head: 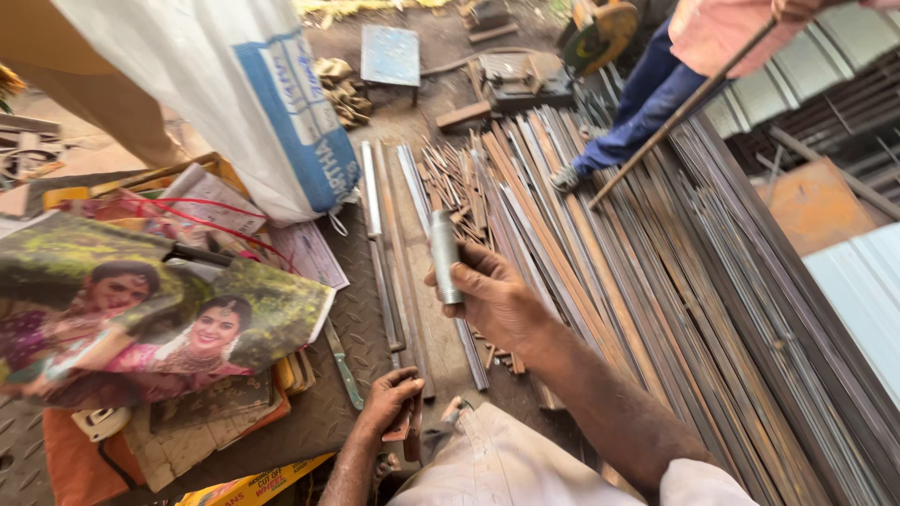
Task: The person picks up a small cylindrical metal piece and a curved metal strap from a work table, carries them to a grinding station, and secures the piece in a fixture. The person uses an angle grinder to grind the metal piece, producing sparks, then handles the ground piece.
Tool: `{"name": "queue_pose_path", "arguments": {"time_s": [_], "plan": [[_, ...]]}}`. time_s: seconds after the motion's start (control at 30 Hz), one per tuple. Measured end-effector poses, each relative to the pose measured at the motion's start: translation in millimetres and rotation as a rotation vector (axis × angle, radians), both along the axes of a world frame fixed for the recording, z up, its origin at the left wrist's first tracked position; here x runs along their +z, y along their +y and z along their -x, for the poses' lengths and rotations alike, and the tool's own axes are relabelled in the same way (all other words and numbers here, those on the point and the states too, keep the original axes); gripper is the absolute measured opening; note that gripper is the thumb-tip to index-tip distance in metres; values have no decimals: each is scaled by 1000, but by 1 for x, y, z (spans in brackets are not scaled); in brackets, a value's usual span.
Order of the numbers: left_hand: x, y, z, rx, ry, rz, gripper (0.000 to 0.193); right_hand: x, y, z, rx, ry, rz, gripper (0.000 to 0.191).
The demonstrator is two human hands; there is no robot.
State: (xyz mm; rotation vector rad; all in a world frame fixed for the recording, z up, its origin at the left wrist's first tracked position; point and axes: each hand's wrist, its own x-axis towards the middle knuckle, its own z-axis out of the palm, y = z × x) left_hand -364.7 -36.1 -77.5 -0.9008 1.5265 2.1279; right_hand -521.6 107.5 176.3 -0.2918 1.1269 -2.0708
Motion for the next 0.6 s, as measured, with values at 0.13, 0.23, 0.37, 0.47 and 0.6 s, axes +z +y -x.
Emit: {"name": "queue_pose_path", "arguments": {"time_s": [0.13,0.23,0.37,0.47,0.6], "plan": [[8,-2,-3,-18,-4,28,53,45,-2,1,20,196,58,51],[4,0,-4,4,35,33,51,77,-3,-3,10,511,58,51],[-4,2,-1,6,5,22,50,106,-2,-12,-40,622,53,52],[-2,0,1,-2,45,44,49,121,-2,-16,-71,688,102,53],[1,0,-1,58,58,-69,46,137,0,-20,-17,904,73,51]]}}
